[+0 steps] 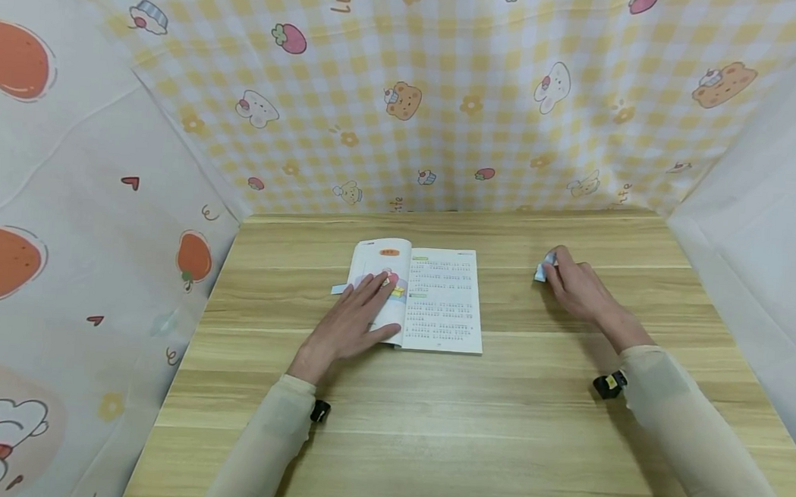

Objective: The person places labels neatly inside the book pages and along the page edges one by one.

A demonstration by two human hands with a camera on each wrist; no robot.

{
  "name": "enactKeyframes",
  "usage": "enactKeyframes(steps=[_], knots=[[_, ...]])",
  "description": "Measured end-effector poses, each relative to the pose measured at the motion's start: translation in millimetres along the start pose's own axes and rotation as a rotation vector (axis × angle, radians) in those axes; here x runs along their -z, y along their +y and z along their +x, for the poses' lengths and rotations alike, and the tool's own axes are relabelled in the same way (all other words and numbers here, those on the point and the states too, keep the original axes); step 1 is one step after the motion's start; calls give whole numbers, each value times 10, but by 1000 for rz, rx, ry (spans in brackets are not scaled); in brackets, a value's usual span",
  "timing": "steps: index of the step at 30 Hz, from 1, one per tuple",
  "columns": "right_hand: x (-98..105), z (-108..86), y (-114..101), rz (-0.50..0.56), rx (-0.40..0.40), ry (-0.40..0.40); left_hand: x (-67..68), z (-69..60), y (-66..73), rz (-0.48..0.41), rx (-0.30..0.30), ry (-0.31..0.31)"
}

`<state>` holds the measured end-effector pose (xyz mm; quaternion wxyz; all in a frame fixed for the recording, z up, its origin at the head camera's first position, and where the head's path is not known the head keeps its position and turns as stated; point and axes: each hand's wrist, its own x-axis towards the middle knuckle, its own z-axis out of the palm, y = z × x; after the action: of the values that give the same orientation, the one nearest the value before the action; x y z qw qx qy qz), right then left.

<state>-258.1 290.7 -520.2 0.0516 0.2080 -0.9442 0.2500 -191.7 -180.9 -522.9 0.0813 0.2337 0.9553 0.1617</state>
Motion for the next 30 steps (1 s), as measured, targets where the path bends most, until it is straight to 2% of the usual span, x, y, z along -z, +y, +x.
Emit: enactKeyframes(steps=[16,30], knots=[[33,21,1,2,-12,-30,8,-4,6,1,-9,3],[12,59,20,-25,-7,3,23,2,10,-1,-11,-9]])
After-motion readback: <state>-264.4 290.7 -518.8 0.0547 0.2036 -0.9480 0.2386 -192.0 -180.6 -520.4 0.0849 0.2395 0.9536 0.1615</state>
